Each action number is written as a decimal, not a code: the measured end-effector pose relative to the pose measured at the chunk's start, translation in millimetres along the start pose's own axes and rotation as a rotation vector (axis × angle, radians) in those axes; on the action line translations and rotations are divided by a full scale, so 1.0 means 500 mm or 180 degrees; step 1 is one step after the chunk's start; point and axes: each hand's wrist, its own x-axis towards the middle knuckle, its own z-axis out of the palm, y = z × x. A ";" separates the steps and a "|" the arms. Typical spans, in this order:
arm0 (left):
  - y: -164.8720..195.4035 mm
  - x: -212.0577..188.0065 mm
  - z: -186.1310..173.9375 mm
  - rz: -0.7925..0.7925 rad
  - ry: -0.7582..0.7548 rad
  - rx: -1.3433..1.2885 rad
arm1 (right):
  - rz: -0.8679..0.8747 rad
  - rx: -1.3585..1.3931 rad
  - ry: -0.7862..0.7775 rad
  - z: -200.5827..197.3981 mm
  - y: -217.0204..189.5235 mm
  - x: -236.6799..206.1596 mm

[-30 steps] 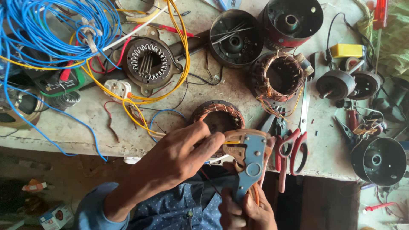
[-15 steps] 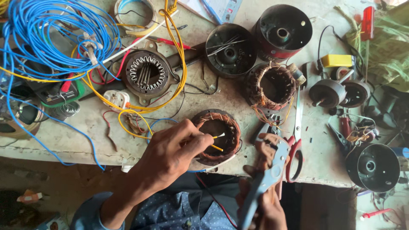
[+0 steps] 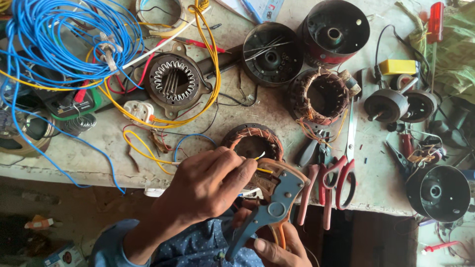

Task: The person winds copper wire around a motor stator core, securing the winding with a white tie. They then use a wire stripper to cut the ends of a yellow and white cable.

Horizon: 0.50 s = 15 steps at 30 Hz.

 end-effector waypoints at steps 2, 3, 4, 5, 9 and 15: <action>0.002 -0.002 -0.003 0.0020 -0.0077 0.0031 | 0.0051 0.0028 -0.0168 0.005 -0.006 -0.002; 0.003 -0.003 -0.004 0.0029 -0.0115 0.0046 | 0.0020 0.0105 -0.0158 0.010 -0.006 -0.003; 0.004 -0.003 -0.004 0.0053 -0.0117 0.0072 | -0.0017 0.0183 -0.0148 0.014 -0.007 -0.004; 0.004 -0.003 -0.004 0.0079 -0.0118 0.0094 | -0.0057 0.0260 -0.0133 0.019 -0.008 -0.006; 0.003 -0.004 -0.002 0.0179 -0.0179 0.0135 | 0.0076 0.0275 -0.0134 0.024 -0.019 -0.007; 0.002 -0.006 -0.001 0.0280 -0.0190 0.0191 | 0.0125 0.0261 0.0137 0.020 -0.017 -0.013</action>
